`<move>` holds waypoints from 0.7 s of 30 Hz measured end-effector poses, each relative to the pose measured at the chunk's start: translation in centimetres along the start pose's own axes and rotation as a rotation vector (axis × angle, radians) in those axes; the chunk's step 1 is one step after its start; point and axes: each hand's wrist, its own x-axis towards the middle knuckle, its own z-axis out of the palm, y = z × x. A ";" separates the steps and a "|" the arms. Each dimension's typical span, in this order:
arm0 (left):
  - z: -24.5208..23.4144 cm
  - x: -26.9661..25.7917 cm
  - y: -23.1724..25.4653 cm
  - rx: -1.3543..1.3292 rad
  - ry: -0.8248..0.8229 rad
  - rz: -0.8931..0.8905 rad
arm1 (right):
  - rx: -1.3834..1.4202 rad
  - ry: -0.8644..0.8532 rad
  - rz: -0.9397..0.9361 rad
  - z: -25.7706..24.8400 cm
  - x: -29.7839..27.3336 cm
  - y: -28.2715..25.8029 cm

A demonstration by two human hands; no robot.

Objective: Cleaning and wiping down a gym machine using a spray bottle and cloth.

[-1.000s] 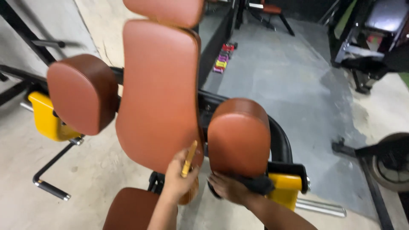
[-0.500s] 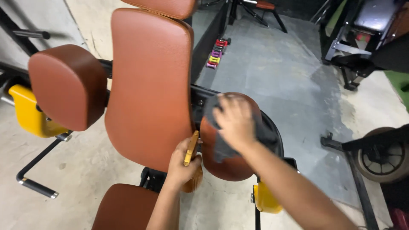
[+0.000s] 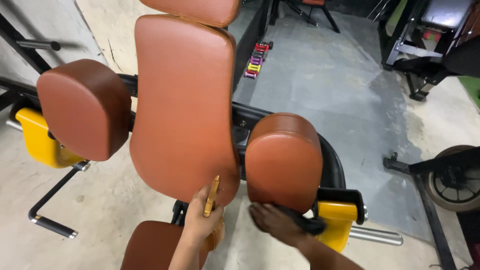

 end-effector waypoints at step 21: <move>-2.5 2.0 4.5 -0.065 -0.245 0.375 | 0.006 -0.039 1.023 -21.9 12.4 17.3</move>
